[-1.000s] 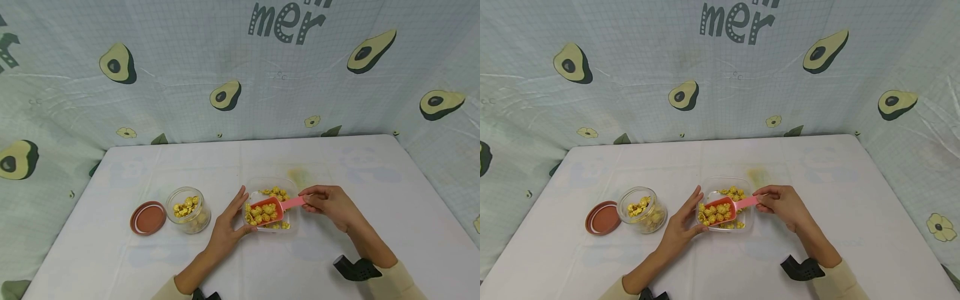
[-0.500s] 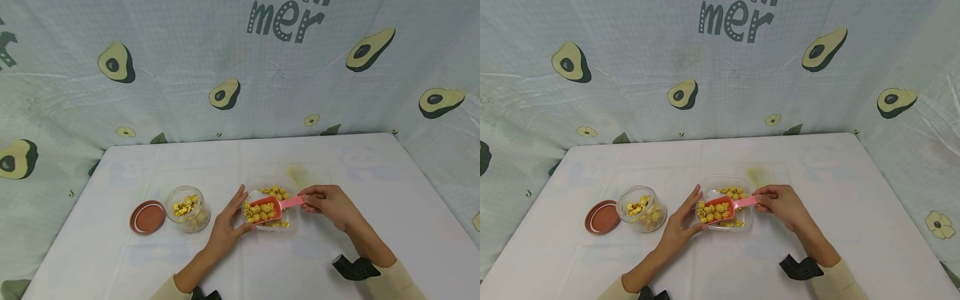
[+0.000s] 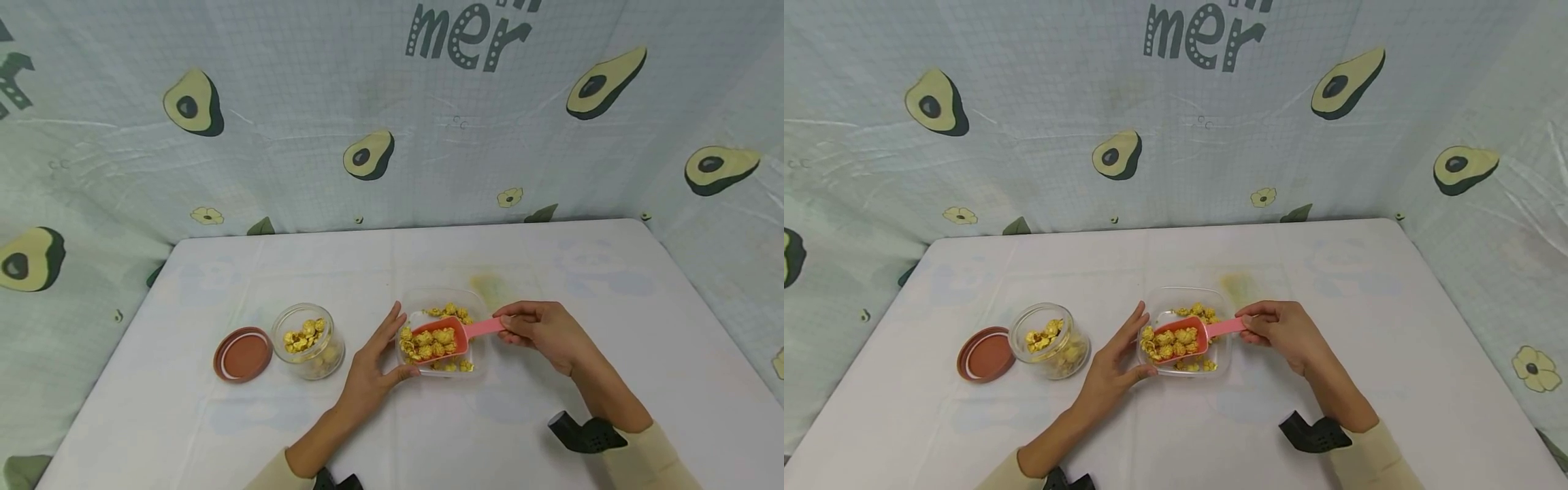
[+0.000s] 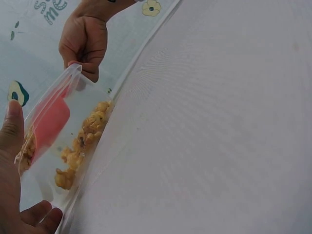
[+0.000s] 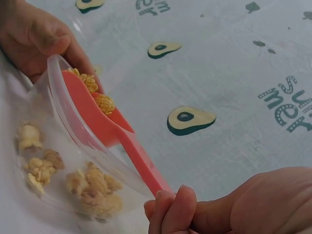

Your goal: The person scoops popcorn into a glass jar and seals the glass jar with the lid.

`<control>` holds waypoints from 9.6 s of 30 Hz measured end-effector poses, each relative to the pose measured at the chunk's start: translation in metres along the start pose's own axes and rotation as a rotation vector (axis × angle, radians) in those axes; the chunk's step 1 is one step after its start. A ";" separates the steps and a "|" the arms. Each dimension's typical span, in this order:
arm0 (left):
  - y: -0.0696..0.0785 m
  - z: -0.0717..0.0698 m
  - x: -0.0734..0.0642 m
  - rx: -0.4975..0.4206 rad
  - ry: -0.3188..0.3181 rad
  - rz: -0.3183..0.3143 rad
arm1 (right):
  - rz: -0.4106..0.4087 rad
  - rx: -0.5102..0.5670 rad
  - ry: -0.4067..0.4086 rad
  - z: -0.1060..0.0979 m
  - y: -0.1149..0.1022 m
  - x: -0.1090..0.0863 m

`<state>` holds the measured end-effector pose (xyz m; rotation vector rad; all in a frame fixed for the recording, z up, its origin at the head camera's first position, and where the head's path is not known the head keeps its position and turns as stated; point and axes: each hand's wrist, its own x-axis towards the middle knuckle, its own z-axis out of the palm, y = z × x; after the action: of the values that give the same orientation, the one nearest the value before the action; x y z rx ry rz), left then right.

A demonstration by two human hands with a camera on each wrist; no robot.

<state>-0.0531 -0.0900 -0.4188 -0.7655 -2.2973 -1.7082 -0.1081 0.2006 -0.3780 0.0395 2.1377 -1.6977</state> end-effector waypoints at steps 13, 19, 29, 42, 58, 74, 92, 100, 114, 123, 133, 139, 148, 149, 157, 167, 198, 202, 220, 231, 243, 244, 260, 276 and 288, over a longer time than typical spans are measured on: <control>0.003 0.000 0.001 0.009 -0.002 -0.029 | -0.030 0.072 -0.036 -0.014 -0.002 -0.003; 0.005 0.000 0.001 0.015 -0.002 -0.056 | -0.048 0.067 -0.035 -0.016 -0.008 -0.007; -0.005 -0.002 -0.012 0.054 0.003 -0.167 | -0.105 0.060 -0.019 -0.013 -0.032 -0.008; 0.052 -0.050 -0.032 0.007 0.224 0.129 | -0.137 0.079 -0.052 0.015 -0.067 0.002; 0.001 -0.095 -0.044 0.225 0.468 -0.207 | -0.144 0.114 -0.093 0.067 -0.104 0.018; -0.012 -0.091 -0.050 0.161 0.461 -0.355 | -0.079 -0.002 -0.081 0.104 -0.136 0.025; -0.014 -0.091 -0.050 0.131 0.478 -0.323 | -0.279 -0.304 -0.108 0.125 -0.177 0.012; -0.011 -0.091 -0.050 0.160 0.467 -0.356 | -0.394 -0.417 -0.060 0.118 -0.172 0.004; 0.001 -0.091 -0.048 0.177 0.579 -0.163 | -0.388 -0.146 0.074 0.066 -0.129 -0.011; 0.034 -0.076 -0.035 -0.105 0.774 0.427 | -0.418 -0.228 0.203 0.031 -0.099 -0.023; 0.053 -0.034 -0.026 -0.159 0.529 0.611 | -0.426 -0.212 0.279 0.013 -0.071 -0.026; 0.052 -0.012 -0.025 -0.026 0.333 0.350 | -0.420 -0.268 0.324 0.004 -0.061 -0.025; 0.011 0.011 -0.021 0.064 0.250 -0.016 | -0.426 -0.335 0.332 0.004 -0.056 -0.020; 0.007 0.012 -0.021 0.058 0.241 -0.041 | -0.433 -0.347 0.339 0.005 -0.056 -0.019; -0.003 0.016 -0.020 0.040 0.163 -0.076 | -0.580 -0.443 0.367 0.004 -0.054 -0.018; 0.023 0.012 -0.013 0.031 0.148 -0.091 | -0.927 -0.535 0.329 0.010 -0.053 -0.012; 0.023 0.011 -0.012 0.040 0.160 -0.027 | -0.594 -0.647 0.280 0.011 -0.050 -0.011; 0.022 0.011 -0.012 0.036 0.155 -0.032 | -0.519 -0.613 0.283 0.013 -0.047 -0.008; 0.021 0.011 -0.012 0.037 0.159 -0.013 | -0.299 -0.358 0.257 0.029 -0.029 0.014; 0.020 0.011 -0.012 0.036 0.154 -0.043 | -0.325 -0.337 0.319 0.037 -0.026 0.017; 0.021 0.011 -0.012 0.027 0.163 -0.028 | -0.591 -0.349 0.322 0.047 -0.031 0.010; 0.021 0.011 -0.012 0.027 0.162 -0.024 | -0.620 -0.356 0.320 0.047 -0.031 0.009; 0.020 0.012 -0.013 0.034 0.156 -0.014 | -0.479 -0.223 0.201 0.040 -0.021 0.020; 0.020 0.011 -0.012 0.024 0.153 -0.024 | -0.094 0.046 0.057 0.019 -0.023 0.024; 0.020 0.012 -0.012 0.035 0.154 -0.022 | -0.013 0.069 0.049 0.011 -0.022 0.025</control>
<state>-0.0310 -0.0778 -0.4107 -0.5821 -2.2330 -1.6693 -0.1339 0.1787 -0.3676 0.0879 2.1182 -1.7950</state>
